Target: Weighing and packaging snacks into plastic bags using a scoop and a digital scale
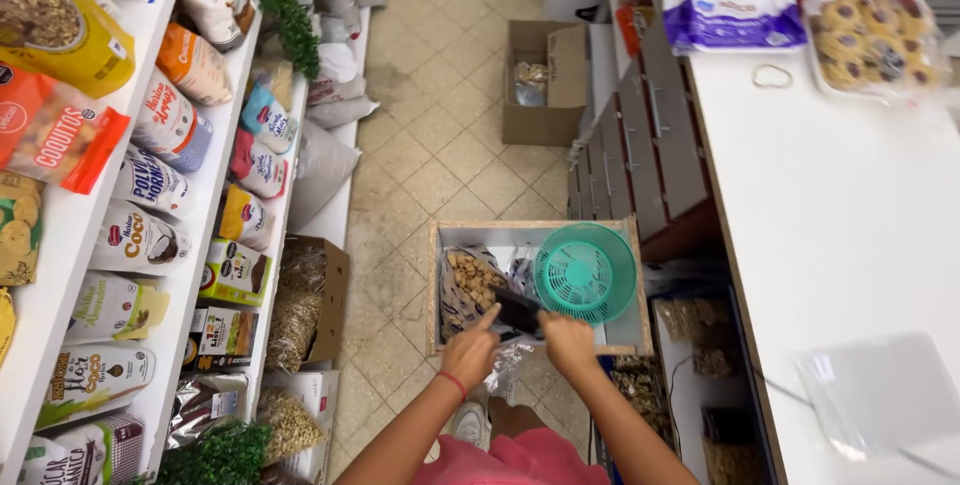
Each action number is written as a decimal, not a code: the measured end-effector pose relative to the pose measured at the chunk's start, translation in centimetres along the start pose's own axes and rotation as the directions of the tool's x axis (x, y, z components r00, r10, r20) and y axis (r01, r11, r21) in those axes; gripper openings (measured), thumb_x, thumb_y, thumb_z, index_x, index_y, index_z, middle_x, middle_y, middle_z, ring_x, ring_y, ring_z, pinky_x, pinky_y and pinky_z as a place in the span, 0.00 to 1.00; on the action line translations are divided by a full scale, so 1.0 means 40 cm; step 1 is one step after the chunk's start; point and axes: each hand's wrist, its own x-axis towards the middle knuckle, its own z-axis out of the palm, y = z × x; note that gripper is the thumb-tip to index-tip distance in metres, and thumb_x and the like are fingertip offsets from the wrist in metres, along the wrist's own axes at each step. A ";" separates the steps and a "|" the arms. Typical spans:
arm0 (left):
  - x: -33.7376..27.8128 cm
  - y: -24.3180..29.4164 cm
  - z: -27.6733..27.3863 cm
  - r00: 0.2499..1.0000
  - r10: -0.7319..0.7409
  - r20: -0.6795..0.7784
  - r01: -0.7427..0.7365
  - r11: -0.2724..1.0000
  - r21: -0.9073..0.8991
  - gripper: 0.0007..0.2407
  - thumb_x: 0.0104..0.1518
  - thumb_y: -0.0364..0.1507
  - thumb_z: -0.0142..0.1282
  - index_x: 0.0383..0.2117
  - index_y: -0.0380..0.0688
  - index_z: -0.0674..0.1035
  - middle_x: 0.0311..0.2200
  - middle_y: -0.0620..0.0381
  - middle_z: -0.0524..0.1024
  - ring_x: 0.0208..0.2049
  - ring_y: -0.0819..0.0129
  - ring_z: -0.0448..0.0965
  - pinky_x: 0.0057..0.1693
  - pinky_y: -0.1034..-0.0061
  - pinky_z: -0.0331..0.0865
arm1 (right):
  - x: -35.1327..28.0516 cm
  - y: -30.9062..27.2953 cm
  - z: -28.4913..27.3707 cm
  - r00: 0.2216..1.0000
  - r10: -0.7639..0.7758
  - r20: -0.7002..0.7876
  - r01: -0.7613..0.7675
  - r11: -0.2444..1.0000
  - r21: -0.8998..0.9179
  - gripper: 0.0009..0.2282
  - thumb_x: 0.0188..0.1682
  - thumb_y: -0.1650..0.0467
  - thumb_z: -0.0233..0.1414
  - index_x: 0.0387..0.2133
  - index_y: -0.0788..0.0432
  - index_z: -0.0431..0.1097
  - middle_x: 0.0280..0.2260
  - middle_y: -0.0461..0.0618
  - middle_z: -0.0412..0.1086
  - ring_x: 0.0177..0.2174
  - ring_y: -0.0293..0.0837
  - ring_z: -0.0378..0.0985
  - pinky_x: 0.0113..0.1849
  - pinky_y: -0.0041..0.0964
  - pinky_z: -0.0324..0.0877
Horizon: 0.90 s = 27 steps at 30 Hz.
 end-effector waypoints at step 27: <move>0.212 -0.217 0.230 0.900 0.066 -0.431 -0.116 0.989 -0.090 0.03 0.52 0.27 0.47 0.22 0.48 0.72 0.27 0.60 0.70 0.30 0.59 0.76 0.33 0.67 0.73 | 0.568 -0.006 -0.040 0.852 -0.473 0.223 0.523 0.762 -0.382 0.11 0.44 0.72 0.45 0.33 0.53 0.76 0.36 0.46 0.77 0.45 0.46 0.72 0.45 0.48 0.53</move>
